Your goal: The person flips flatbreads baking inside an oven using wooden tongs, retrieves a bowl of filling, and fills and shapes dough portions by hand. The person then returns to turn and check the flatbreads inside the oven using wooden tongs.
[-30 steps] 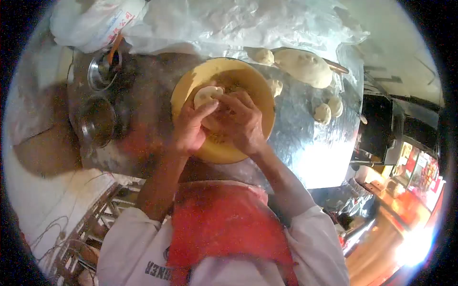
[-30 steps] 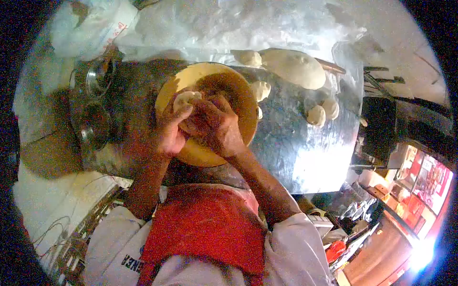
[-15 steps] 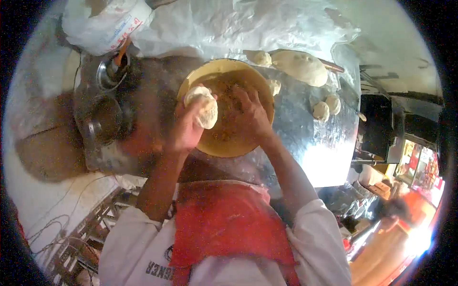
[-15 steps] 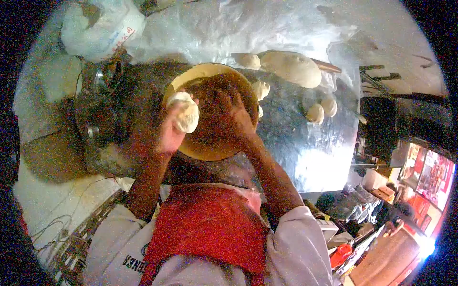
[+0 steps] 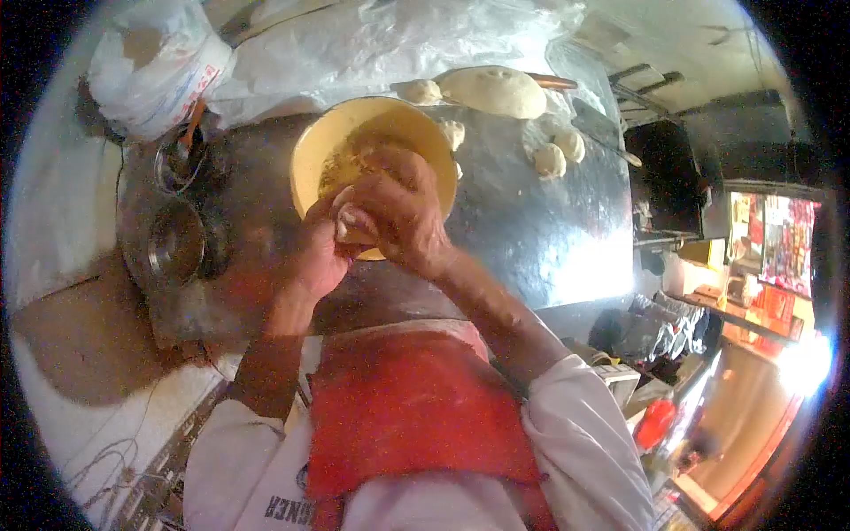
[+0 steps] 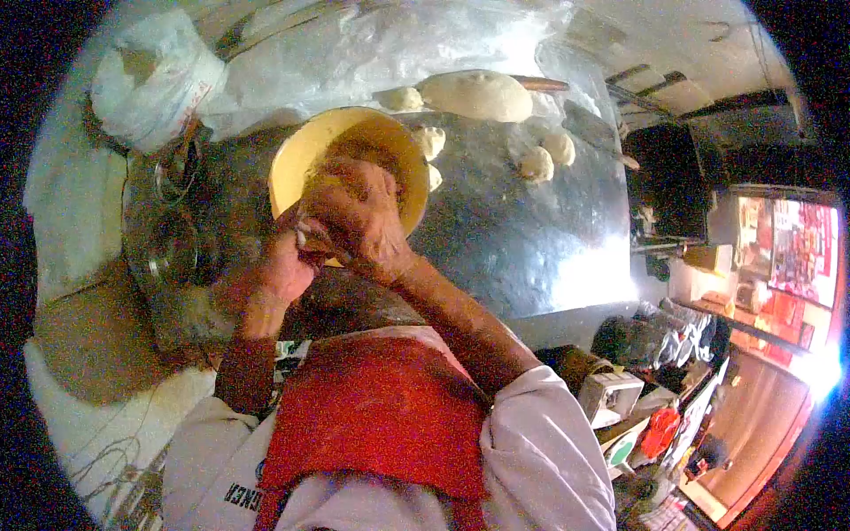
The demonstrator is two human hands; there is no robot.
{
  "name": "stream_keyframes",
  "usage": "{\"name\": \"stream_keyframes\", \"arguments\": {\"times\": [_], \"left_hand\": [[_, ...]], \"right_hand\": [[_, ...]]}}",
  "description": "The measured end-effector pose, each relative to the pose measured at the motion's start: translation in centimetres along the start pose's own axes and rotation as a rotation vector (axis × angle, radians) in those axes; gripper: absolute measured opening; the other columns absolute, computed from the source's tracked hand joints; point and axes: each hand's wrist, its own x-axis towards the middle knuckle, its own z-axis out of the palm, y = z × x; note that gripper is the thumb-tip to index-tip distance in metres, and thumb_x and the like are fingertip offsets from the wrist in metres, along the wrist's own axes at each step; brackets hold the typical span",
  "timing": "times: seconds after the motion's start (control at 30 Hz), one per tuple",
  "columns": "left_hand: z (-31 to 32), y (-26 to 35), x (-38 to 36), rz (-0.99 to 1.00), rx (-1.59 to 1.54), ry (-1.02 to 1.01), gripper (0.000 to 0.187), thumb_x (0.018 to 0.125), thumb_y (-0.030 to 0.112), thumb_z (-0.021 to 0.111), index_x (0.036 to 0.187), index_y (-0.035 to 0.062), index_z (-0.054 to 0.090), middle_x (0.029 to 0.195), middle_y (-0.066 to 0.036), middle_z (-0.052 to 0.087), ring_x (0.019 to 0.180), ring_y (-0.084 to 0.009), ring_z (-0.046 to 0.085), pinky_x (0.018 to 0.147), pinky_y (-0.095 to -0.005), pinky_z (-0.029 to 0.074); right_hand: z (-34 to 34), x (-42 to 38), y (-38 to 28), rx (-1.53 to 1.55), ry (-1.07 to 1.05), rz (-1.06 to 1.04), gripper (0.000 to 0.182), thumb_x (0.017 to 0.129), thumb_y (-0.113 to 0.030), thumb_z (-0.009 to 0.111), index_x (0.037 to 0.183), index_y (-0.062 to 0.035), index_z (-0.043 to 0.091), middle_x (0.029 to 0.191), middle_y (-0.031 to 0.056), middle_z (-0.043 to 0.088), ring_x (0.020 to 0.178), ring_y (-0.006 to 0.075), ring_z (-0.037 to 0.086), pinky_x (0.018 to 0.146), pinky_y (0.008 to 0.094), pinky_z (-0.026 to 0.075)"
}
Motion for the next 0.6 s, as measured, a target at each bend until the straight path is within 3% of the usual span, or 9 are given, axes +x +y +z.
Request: {"name": "stream_keyframes", "arguments": {"times": [0.03,0.1,0.17,0.23,0.37,0.4,0.5,0.53,0.6], "left_hand": [[0.3,0.4,-0.3,-0.078,-0.097,-0.059,0.041,0.099,0.038,0.047,0.126,0.0088,0.054,0.115,-0.004,0.062,0.102,-0.0170,0.061,0.086,-0.0364,0.052],[2.1,0.4,-1.4,-0.025,-0.047,0.009,0.047,0.098,0.044,0.045,0.128,0.0078,0.052,0.118,-0.006,0.061,0.107,-0.0189,0.060,0.088,-0.0364,0.051],[3.2,0.7,-1.3,0.109,-0.094,-0.058,0.048,0.098,0.042,0.049,0.129,0.0057,0.053,0.120,-0.008,0.060,0.112,-0.0198,0.059,0.092,-0.0338,0.049],[4.5,0.4,-0.7,0.310,0.483,-0.114,0.045,0.096,0.032,0.055,0.128,0.0017,0.055,0.128,-0.012,0.057,0.120,-0.0215,0.053,0.103,-0.0344,0.040],[6.7,1.1,0.8,0.654,0.791,-0.081,0.046,0.097,0.030,0.051,0.132,-0.0003,0.052,0.132,-0.016,0.055,0.124,-0.0272,0.050,0.108,-0.0384,0.035],[6.8,1.2,1.5,0.818,0.917,-0.076,0.045,0.098,0.029,0.049,0.133,-0.0007,0.051,0.133,-0.016,0.054,0.125,-0.0291,0.050,0.110,-0.0395,0.033],[8.2,-1.2,1.9,0.839,0.740,-0.071,0.040,0.099,0.022,0.045,0.131,-0.0005,0.052,0.132,-0.017,0.055,0.125,-0.0306,0.050,0.109,-0.0409,0.035],[8.7,-1.6,2.0,0.889,0.838,-0.045,0.036,0.100,0.019,0.043,0.128,-0.0007,0.054,0.130,-0.016,0.056,0.123,-0.0296,0.051,0.107,-0.0399,0.036],[7.8,-3.6,3.9,0.698,1.014,0.019,0.042,0.102,0.027,0.037,0.134,0.0025,0.049,0.138,-0.014,0.050,0.131,-0.0266,0.043,0.112,-0.0376,0.026]], "right_hand": [[0.1,0.0,-0.3,-0.011,0.010,0.008,0.032,0.079,-0.019,0.076,0.108,-0.0126,0.065,0.117,0.0096,0.058,0.114,0.0263,0.053,0.088,0.0396,0.046],[0.3,0.2,-1.0,0.542,0.162,0.305,0.047,0.080,-0.022,0.074,0.121,-0.0083,0.057,0.128,0.0190,0.051,0.122,0.0346,0.048,0.099,0.0464,0.044],[0.5,0.2,-1.8,0.780,0.205,0.389,0.053,0.082,-0.020,0.073,0.128,-0.0046,0.050,0.127,0.0156,0.052,0.121,0.0281,0.050,0.099,0.0376,0.046],[0.9,-0.1,-1.0,0.957,0.276,0.574,0.056,0.085,-0.021,0.072,0.131,-0.0022,0.047,0.124,0.0118,0.054,0.116,0.0204,0.052,0.096,0.0320,0.046],[-0.9,1.5,-2.5,1.192,0.320,0.885,0.043,0.099,-0.036,0.052,0.125,-0.0024,0.052,0.109,0.0069,0.058,0.096,0.0139,0.056,0.084,0.0295,0.047],[-1.3,1.1,-2.4,1.161,0.217,0.908,0.043,0.101,-0.041,0.045,0.116,-0.0022,0.057,0.098,0.0062,0.061,0.087,0.0137,0.059,0.078,0.0287,0.049],[-3.7,1.4,-2.7,0.878,0.149,0.874,0.043,0.104,-0.040,0.038,0.099,-0.0020,0.059,0.082,0.0038,0.058,0.078,0.0128,0.053,0.073,0.0285,0.046],[-3.5,1.6,-2.6,0.719,0.273,0.784,0.045,0.104,-0.036,0.039,0.091,0.0010,0.060,0.076,0.0084,0.060,0.073,0.0162,0.055,0.071,0.0321,0.048],[-3.2,1.3,-0.4,0.640,0.331,0.835,0.047,0.103,-0.038,0.040,0.094,0.0027,0.061,0.077,0.0076,0.061,0.076,0.0144,0.056,0.071,0.0314,0.047]]}}
